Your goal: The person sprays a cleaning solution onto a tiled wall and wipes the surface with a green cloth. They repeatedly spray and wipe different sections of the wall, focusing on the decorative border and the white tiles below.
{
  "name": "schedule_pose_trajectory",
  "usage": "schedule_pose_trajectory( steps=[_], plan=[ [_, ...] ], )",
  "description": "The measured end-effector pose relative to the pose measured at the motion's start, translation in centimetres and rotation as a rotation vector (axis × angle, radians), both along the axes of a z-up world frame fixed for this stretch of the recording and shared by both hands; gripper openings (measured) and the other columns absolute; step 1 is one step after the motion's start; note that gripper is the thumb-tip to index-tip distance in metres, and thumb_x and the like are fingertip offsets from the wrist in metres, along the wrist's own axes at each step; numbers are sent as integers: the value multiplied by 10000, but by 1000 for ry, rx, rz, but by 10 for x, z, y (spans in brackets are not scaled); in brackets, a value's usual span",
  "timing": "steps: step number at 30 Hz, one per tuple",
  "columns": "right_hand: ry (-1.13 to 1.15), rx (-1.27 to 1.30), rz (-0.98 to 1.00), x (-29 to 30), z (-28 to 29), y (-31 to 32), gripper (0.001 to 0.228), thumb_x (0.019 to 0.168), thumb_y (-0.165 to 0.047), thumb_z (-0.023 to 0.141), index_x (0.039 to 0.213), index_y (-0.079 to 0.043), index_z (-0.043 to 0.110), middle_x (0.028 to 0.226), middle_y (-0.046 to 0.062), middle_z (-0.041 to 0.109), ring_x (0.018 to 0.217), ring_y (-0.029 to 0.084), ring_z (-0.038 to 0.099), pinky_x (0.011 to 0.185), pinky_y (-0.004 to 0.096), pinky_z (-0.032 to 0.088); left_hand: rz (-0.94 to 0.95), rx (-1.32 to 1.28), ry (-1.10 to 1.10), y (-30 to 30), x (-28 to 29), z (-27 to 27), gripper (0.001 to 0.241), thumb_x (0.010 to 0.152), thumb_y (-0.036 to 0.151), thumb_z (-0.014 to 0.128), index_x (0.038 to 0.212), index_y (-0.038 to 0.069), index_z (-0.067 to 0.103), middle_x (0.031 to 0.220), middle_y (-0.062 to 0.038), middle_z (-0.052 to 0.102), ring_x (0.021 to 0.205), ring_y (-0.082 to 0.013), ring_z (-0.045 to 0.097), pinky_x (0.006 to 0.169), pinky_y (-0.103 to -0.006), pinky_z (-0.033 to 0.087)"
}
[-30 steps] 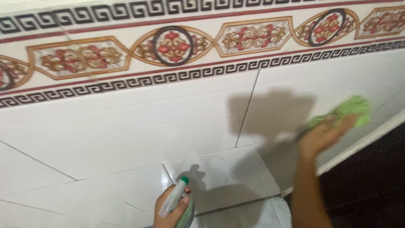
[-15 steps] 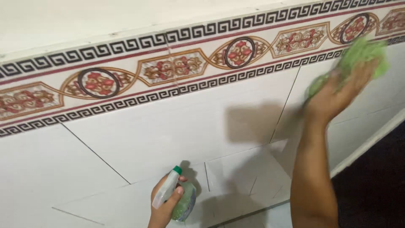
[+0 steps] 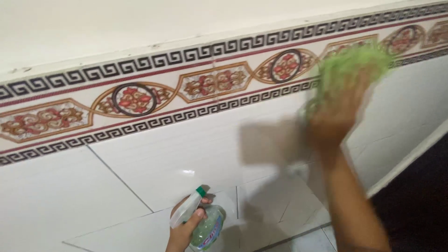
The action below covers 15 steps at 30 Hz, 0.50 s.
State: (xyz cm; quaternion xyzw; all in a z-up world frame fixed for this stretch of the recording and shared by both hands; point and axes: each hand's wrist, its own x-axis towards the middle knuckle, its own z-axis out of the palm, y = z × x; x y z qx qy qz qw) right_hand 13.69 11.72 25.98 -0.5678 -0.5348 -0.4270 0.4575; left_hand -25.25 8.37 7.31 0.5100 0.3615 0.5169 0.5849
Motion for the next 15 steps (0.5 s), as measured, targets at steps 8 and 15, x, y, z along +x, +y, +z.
schedule_pose_trajectory(
  steps=[8, 15],
  plan=[
    [278, 296, 609, -37, 31, 19, 842, 1273, 158, 504, 1746, -365, 44, 1886, -72, 133, 1860, 346, 397, 1397, 383, 720, -85, 111, -35, 2, -3, 4, 411, 724, 96, 726, 1057, -145, 747, 952, -248, 810, 671, -228, 664, 656, -351, 565],
    [-409, -124, 262, -161, -28, -7, 486, 1135, -282, 663, 1590, -379, 523, 1723, 13, 80, 1602, 227, -18, 1310, 479, 1, -91, 172, -9, 1, 0, 7, 250, 767, 133, 709, 895, -77, 756, 900, -181, 776, 996, -341, 753, 927, -460, 558]
  ],
)
